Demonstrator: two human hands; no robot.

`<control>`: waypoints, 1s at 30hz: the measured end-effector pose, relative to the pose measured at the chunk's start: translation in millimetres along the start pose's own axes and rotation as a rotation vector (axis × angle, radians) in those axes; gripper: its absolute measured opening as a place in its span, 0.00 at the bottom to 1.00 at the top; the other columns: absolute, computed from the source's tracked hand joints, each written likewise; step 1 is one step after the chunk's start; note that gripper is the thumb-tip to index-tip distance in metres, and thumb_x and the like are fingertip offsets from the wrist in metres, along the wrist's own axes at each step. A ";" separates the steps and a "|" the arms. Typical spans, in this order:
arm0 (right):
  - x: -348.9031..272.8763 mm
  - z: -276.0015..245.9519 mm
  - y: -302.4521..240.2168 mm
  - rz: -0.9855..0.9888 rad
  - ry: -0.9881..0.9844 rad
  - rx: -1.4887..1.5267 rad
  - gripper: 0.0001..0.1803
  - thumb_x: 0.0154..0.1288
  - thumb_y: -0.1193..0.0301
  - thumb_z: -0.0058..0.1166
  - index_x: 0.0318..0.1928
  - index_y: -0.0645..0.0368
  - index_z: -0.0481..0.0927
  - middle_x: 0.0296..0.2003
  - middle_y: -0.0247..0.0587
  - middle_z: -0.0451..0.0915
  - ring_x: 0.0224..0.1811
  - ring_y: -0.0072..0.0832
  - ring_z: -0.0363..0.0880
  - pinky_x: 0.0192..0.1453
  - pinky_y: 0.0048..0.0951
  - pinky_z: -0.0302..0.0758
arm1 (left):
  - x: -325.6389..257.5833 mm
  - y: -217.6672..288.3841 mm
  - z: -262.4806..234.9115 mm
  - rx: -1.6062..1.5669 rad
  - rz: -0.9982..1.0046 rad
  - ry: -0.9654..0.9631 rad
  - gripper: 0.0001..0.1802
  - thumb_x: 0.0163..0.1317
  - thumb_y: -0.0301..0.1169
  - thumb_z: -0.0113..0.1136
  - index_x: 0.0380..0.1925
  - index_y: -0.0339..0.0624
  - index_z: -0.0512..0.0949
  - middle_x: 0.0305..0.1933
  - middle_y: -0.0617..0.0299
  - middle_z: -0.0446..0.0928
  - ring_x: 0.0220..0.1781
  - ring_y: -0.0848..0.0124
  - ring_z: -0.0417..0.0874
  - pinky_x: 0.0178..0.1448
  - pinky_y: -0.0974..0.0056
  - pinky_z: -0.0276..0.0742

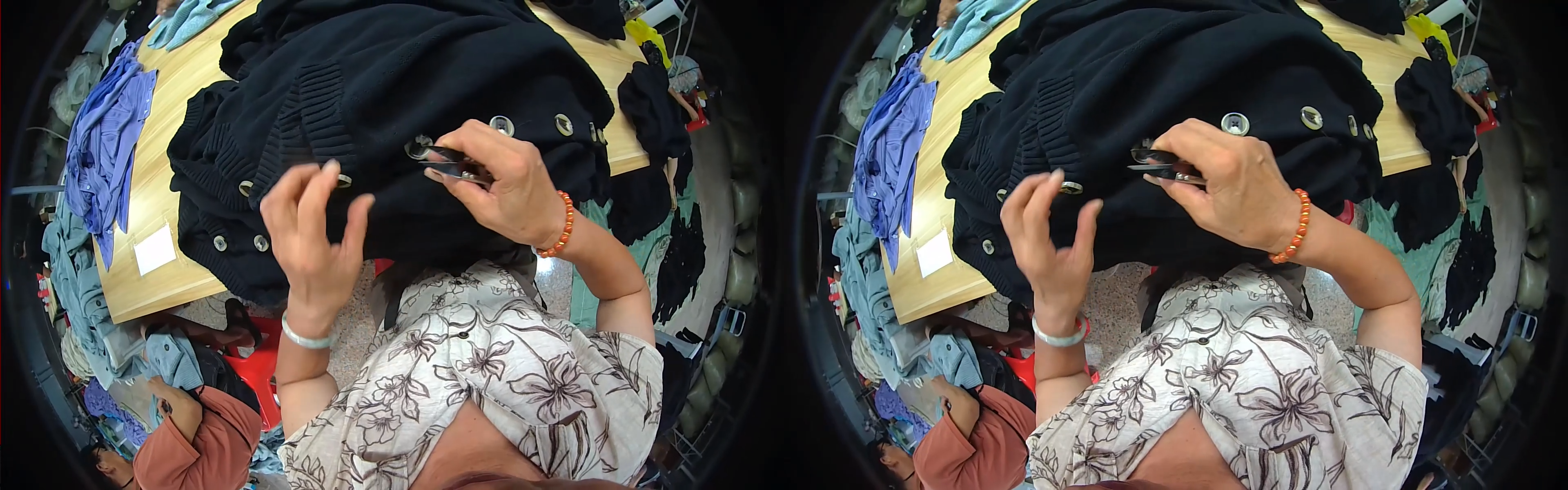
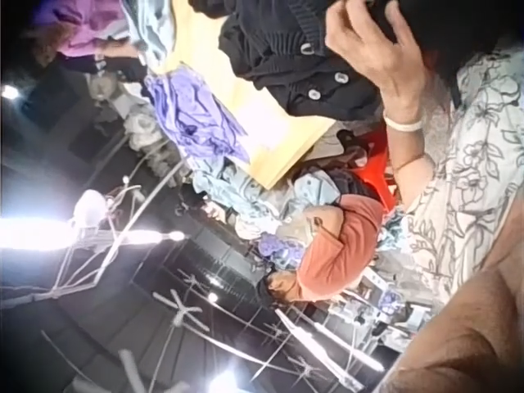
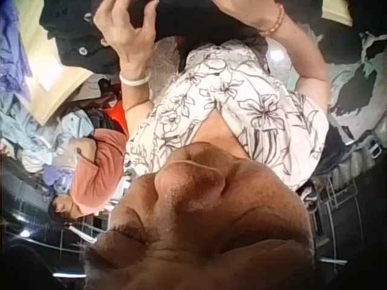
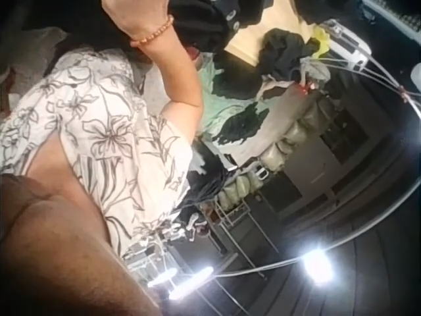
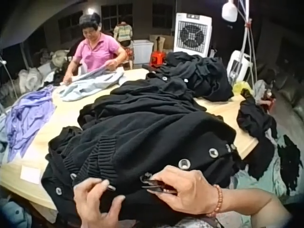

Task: Trim loose threads from black garments using snips.

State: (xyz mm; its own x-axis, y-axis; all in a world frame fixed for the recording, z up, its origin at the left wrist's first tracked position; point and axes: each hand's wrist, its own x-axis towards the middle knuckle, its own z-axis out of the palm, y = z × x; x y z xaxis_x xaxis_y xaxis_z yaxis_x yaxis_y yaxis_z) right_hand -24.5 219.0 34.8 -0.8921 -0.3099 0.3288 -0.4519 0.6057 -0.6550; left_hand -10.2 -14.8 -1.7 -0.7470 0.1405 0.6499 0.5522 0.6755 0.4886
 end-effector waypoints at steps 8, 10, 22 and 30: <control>-1.6 0.4 19.9 0.056 -0.018 -0.153 0.21 0.58 0.64 0.71 0.50 0.60 0.82 0.38 0.41 0.76 0.35 0.37 0.83 0.39 0.34 0.80 | 12.2 -24.5 -6.7 -0.355 -0.271 -0.108 0.10 0.56 0.16 0.63 0.36 0.37 0.76 0.37 0.64 0.75 0.31 0.76 0.71 0.37 0.72 0.68; -1.4 4.6 23.2 0.030 0.014 -0.124 0.23 0.55 0.64 0.74 0.49 0.61 0.83 0.35 0.39 0.75 0.32 0.33 0.81 0.36 0.31 0.78 | 13.5 -24.9 -8.0 -0.383 -0.247 -0.104 0.08 0.57 0.15 0.61 0.36 0.36 0.75 0.36 0.63 0.74 0.30 0.77 0.70 0.35 0.72 0.67; -2.5 30.4 20.4 0.116 0.001 0.017 0.11 0.57 0.73 0.69 0.38 0.61 0.81 0.33 0.40 0.78 0.31 0.37 0.82 0.33 0.35 0.77 | 19.4 -15.3 1.0 -0.041 -0.191 -0.103 0.06 0.62 0.15 0.59 0.38 0.35 0.78 0.37 0.58 0.78 0.34 0.71 0.77 0.37 0.68 0.73; -30.9 15.9 26.9 -0.073 0.094 0.232 0.12 0.49 0.83 0.67 0.37 0.63 0.82 0.32 0.39 0.78 0.24 0.29 0.76 0.26 0.28 0.70 | 19.0 13.3 2.6 0.192 0.113 -0.049 0.13 0.53 0.15 0.68 0.40 0.35 0.83 0.46 0.52 0.79 0.50 0.55 0.78 0.54 0.57 0.74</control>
State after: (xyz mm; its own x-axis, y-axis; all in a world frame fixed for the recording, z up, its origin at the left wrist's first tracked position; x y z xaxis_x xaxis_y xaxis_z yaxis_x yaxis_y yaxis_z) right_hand -9.1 233.3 -3.8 -0.8583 -0.2706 0.4360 -0.5121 0.3963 -0.7620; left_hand -18.0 -1.2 15.6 -0.7042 0.2549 0.6627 0.5560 0.7784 0.2915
